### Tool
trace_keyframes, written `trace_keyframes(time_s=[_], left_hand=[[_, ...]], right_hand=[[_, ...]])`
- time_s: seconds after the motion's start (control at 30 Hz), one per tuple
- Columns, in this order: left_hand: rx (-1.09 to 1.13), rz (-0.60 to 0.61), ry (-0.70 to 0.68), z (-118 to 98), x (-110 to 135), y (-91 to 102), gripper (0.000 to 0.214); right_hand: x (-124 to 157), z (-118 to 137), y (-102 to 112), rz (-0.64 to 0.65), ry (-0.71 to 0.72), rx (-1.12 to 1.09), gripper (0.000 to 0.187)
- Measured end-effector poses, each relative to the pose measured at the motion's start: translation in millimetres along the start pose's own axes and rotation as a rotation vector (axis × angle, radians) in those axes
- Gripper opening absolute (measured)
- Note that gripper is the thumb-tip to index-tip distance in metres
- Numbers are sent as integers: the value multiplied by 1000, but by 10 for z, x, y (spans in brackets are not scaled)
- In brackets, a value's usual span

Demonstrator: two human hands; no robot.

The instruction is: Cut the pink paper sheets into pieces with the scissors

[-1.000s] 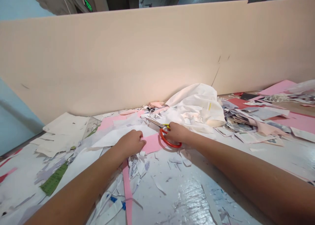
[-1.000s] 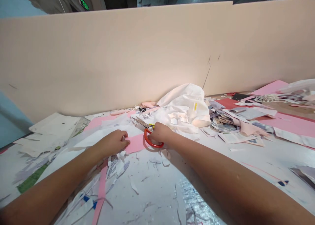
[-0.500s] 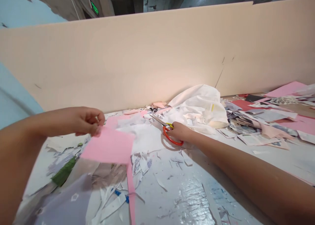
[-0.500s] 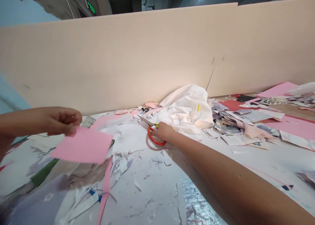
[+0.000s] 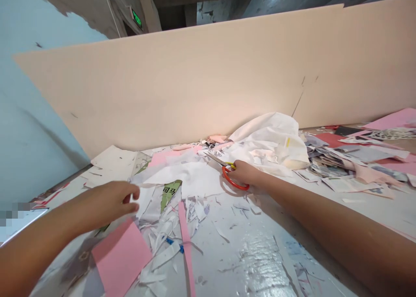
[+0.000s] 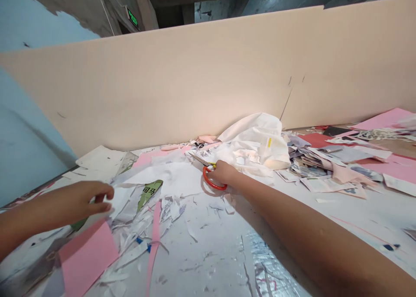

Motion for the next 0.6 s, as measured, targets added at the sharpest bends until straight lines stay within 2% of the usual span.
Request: trace_keyframes(time_s=[0.03,0.13,0.27,0.37,0.43,0.6], left_hand=[[-21,45,-45,-122,-7,71,21],[16,-17,-289,-519,-70,110,24],[7,-43,-480,-893,-302,-240,30],[25,24,-546,-1018,-478,-534,23],[39,48,-564,-1049,-535,-665,20],[116,25,-505,-1060,-525,-789,23]], right_hand=[[7,12,14,-7,5,-6,33],[27,70,76,-42,26,-17,32],[62,170,97,-87,61,21,34],[77,192,15,-84,61,89,36],[62,161,-46,-52,39,126,34],[-79,26,-43,4,44,146,35]])
Point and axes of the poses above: each hand's wrist, its own x-axis away from the middle knuckle, its own y-axis out of the back of the hand, z = x × y, the point moved 1 cm from there along -x, towards the middle knuckle, and after that the axes turned 13 degrees about y, right-handed, at the moved point
